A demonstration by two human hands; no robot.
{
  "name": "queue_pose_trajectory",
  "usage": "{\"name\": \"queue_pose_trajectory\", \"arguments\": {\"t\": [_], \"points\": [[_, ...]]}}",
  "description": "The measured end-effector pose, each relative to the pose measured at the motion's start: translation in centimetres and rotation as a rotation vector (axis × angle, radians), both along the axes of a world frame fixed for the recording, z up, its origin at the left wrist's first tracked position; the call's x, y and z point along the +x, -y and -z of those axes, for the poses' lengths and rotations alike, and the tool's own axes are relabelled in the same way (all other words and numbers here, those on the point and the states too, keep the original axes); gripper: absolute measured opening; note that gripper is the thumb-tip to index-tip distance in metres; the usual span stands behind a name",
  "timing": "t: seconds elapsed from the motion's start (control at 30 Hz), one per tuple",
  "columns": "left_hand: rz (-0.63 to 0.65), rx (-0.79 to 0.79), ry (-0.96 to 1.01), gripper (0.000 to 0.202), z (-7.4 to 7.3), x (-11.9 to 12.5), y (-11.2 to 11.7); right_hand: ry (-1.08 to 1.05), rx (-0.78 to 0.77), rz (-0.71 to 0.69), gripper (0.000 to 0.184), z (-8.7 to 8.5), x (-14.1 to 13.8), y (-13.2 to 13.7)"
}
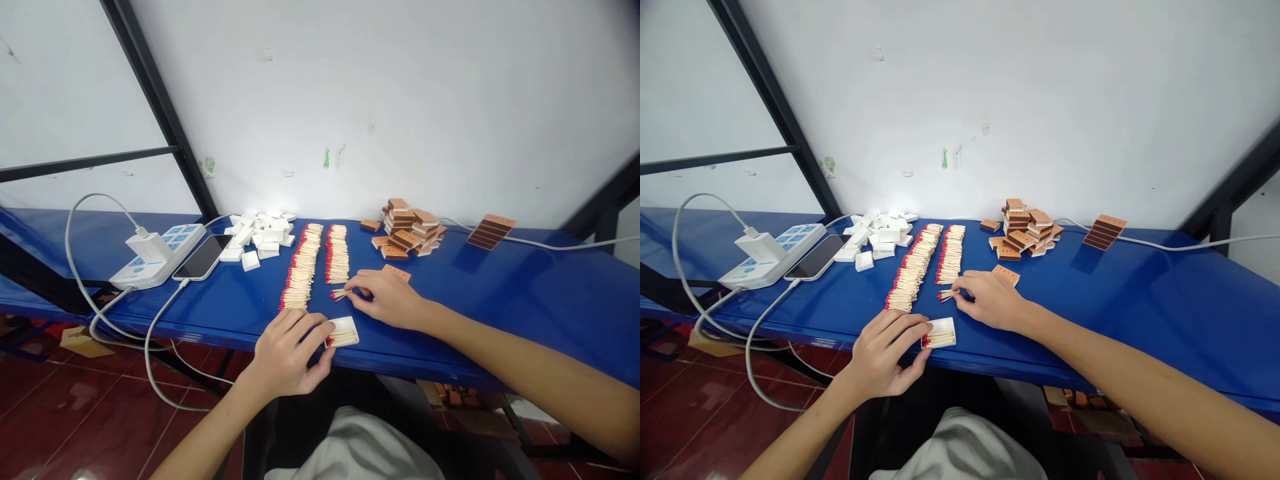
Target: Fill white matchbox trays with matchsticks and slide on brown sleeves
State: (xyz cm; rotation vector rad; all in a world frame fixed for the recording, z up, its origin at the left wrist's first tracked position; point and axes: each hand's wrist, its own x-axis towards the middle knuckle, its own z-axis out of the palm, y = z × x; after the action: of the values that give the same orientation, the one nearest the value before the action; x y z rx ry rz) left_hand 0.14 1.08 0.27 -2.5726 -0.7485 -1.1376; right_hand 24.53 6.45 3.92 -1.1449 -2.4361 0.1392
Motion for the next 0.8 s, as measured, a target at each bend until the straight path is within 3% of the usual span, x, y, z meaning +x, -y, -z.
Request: {"name": "queue_pose_trajectory", "arguments": {"t": [0.8], "points": [[-0.009,0.003,-0.008,0.027,-0.04,0.05,0.04,-0.072,-0.065,0.046,0.012,0.03,-0.26,-0.09]]}}
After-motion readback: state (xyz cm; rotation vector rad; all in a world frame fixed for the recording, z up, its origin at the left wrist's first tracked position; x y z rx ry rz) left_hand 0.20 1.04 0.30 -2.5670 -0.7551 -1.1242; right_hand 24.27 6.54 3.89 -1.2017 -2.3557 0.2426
